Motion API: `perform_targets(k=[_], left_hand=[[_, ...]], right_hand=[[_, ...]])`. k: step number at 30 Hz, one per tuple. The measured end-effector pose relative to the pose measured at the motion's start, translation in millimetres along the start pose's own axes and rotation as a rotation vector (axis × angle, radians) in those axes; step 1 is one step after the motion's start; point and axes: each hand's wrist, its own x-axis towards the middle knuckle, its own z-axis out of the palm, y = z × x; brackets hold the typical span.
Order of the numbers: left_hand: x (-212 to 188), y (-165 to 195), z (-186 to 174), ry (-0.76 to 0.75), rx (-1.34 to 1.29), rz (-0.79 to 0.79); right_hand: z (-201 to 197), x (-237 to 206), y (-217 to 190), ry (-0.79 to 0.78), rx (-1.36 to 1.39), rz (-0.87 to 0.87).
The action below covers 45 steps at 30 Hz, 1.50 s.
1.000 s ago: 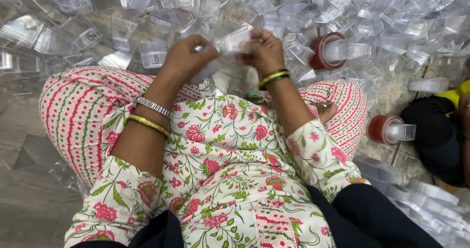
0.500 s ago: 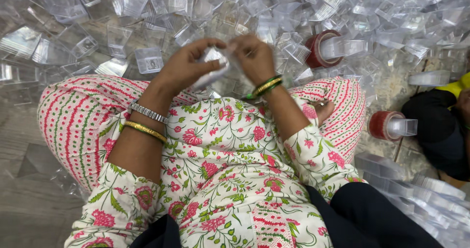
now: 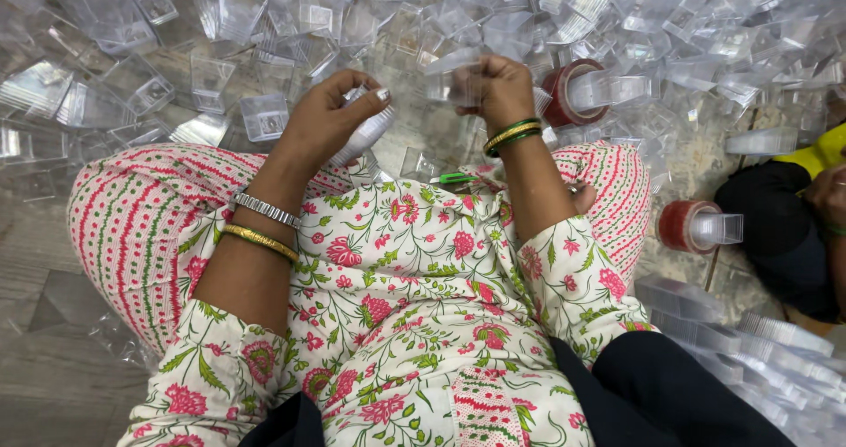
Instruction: The person sits cross-legged on the floor among piles of clear plastic box components and assembles small transparent plastic boxes, fitting and pressing the plastic pieces together by hand and setting completed boxes aside. Rolls of tape and a green marker lie nearby on the floor.
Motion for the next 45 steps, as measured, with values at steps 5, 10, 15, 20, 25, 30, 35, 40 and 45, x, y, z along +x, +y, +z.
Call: perform_targets(k=[5, 10, 15, 20, 25, 30, 35, 40, 45], left_hand=[[3, -6, -4, 0.004, 0.076, -0.013], [6, -12, -3, 0.024, 0.274, -0.015], [5, -16, -1, -0.142, 0.244, 0.316], [11, -24, -7, 0.1, 0.223, 0.102], [26, -36, -17, 0.398, 0.0, 0.375], [36, -44, -23, 0.575, -0.087, 0.503], [34, -42, -30, 0.698, -0.118, 0.505], [31, -38, -28, 0.737, -0.094, 0.459], [34, -39, -27, 0.688, -0.126, 0.527]], right_hand=[[14, -15, -13, -0.114, 0.081, 0.014], [17, -17, -1, -0.227, 0.083, 0.03], [50, -23, 30, -0.475, -0.284, -0.003], [50, -1, 12, -0.059, -0.84, -0.494], [47, -1, 5, -0.019, -1.246, -0.597], [59, -2, 7, 0.025, -1.237, -0.425], [88, 14, -9, -0.136, -1.116, -0.873], [120, -2, 6, -0.23, -1.286, -0.843], [80, -5, 13, -0.167, -1.301, -0.621]])
